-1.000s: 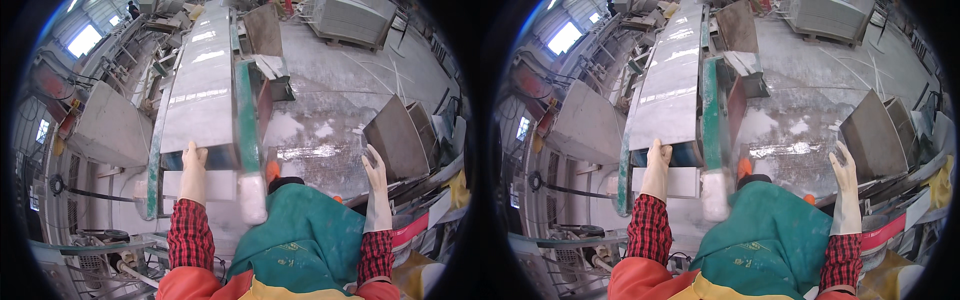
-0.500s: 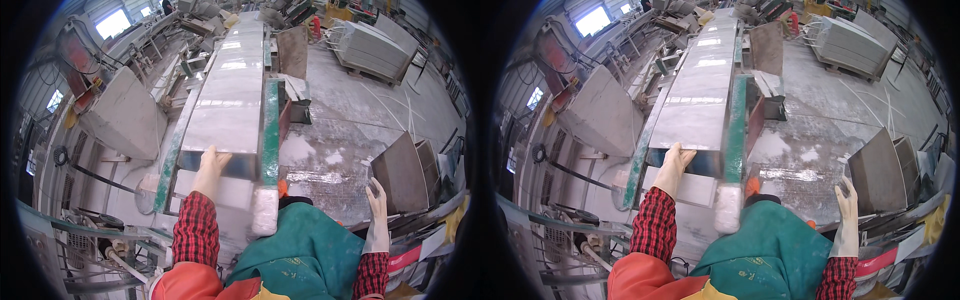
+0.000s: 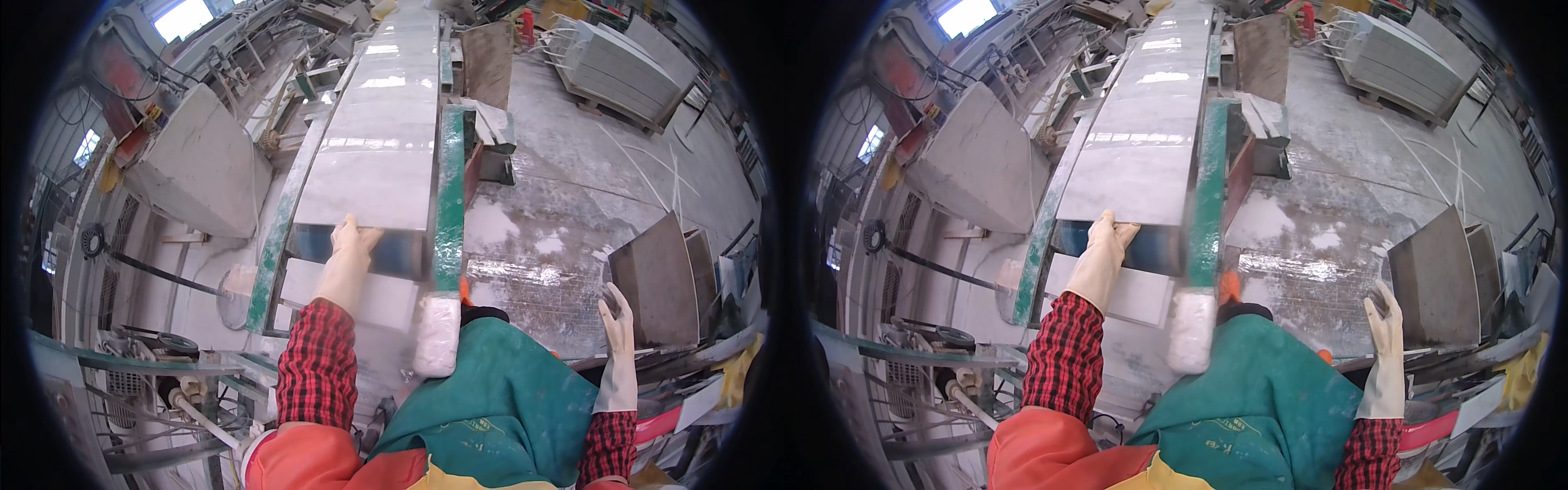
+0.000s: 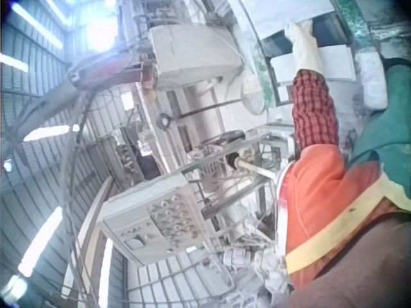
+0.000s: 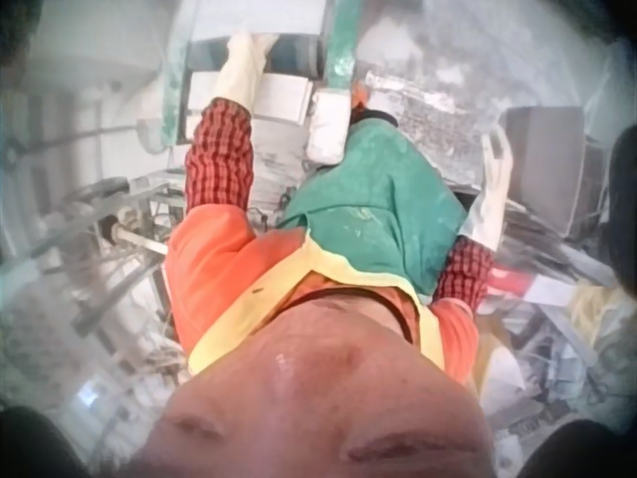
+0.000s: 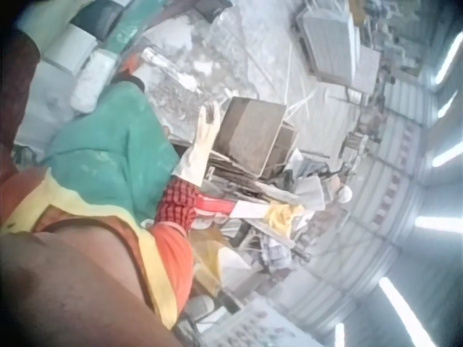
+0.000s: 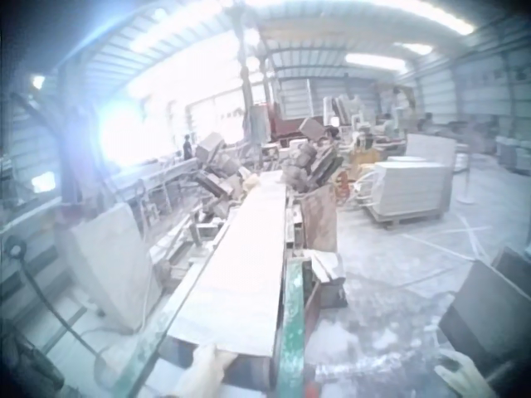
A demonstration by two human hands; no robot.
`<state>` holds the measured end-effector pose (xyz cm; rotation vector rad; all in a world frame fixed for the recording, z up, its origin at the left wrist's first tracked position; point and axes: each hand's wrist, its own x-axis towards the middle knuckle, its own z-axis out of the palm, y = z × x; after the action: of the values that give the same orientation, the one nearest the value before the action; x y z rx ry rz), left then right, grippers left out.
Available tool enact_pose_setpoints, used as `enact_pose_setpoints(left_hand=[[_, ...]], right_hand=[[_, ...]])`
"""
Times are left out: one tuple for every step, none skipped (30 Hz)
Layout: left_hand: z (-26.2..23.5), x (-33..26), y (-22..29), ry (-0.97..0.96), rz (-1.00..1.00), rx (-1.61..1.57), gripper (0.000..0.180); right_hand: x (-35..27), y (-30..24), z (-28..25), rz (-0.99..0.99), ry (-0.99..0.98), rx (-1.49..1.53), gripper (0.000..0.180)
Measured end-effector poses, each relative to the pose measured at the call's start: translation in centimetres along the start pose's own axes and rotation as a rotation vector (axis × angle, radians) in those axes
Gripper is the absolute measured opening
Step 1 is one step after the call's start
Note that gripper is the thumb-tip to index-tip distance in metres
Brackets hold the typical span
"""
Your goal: The person repeatedly picks up white rectangular panels from a conveyor belt and stacks them into a metal bin. The person handles the panels one at a time, placing them into the bin to accumulate a stack.
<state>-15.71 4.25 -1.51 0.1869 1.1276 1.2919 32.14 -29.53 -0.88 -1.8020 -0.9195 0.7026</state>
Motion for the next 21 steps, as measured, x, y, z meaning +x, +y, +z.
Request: enact_pose_setpoints(left_hand=[[0.1, 0.2, -0.1, -0.001, -0.005, -0.013, 0.032], [0.2, 0.4, -0.3, -0.018, 0.004, -0.027, 0.032], [0.2, 0.5, -0.6, -0.035, 0.013, -0.042, 0.032], [-0.3, 1.0, -0.7, -0.051, 0.026, -0.060, 0.032], [-1.5, 2.4, -0.9, -0.078, 0.080, 0.069, 0.033], [-2.8, 3.8, -1.1, -0.103, 0.134, 0.199, 0.033], [-2.6, 3.6, -1.2, -0.103, 0.132, 0.279, 0.034], [-2.5, 3.4, -1.1, -0.104, 0.133, 0.355, 0.035], [-2.6, 3.0, -0.9, -0.068, 0.094, 0.373, 0.036], [-2.2, 2.0, -0.1, -0.034, 0.061, 0.391, 0.037], [-2.0, 1.7, 0.5, -0.104, 0.013, 0.411, 0.039], [-2.2, 1.3, 1.2, -0.175, -0.036, 0.433, 0.040], [-2.3, 1.1, 2.0, -0.250, -0.081, 0.456, 0.042], [-2.7, 1.2, 2.3, -0.257, -0.060, 0.522, 0.043], [-3.0, 1.2, 2.6, -0.264, -0.040, 0.588, 0.045], [-2.7, 0.9, 2.9, -0.209, -0.030, 0.694, 0.044], [-2.6, 0.5, 3.6, -0.181, -0.050, 0.756, 0.043], [-3.4, 1.8, 4.1, -0.218, -0.095, 0.747, 0.043], [-4.4, 3.1, 4.5, -0.254, -0.139, 0.734, 0.043], [-4.7, 2.9, 4.4, -0.264, -0.106, 0.715, 0.043], [-4.8, 2.5, 4.2, -0.279, -0.076, 0.698, 0.042]], right_hand=[[0.3, 0.3, -0.1, -0.016, -0.003, -0.007, 0.054], [0.6, 0.9, -0.2, -0.031, -0.006, -0.014, 0.054], [0.8, 1.4, -0.1, -0.046, -0.009, -0.021, 0.054], [1.2, 1.8, 0.3, -0.043, -0.020, -0.012, 0.054], [1.6, 2.0, 0.6, -0.046, -0.033, -0.003, 0.053], [2.2, 2.2, 1.1, -0.049, -0.046, 0.006, 0.053], [2.3, 2.1, 1.5, -0.046, -0.045, -0.018, 0.053], [2.4, 1.9, 1.7, -0.045, -0.051, -0.064, 0.053], [2.5, 1.7, 1.9, -0.043, -0.056, -0.110, 0.053], [2.5, 1.1, 2.2, -0.032, -0.065, -0.145, 0.054], [2.7, 0.9, 2.0, -0.033, -0.058, -0.141, 0.054], [2.7, 0.7, 1.8, -0.033, -0.049, -0.138, 0.054], [2.8, 0.5, 1.5, -0.037, -0.037, -0.131, 0.055], [3.0, 0.2, 0.8, -0.030, -0.017, -0.123, 0.054], [2.9, 0.0, -0.2, -0.040, 0.015, -0.113, 0.055], [2.6, -0.2, -1.4, -0.046, 0.049, -0.104, 0.055], [2.3, -0.5, -2.5, -0.056, 0.072, -0.097, 0.055], [1.9, -0.6, -3.9, -0.040, 0.127, -0.083, 0.055], [1.6, -0.3, -5.6, -0.052, 0.186, -0.064, 0.053], [1.0, 0.4, -7.8, -0.062, 0.254, -0.198, 0.051], [-0.2, 0.9, -10.3, -0.066, 0.327, -0.333, 0.050]])
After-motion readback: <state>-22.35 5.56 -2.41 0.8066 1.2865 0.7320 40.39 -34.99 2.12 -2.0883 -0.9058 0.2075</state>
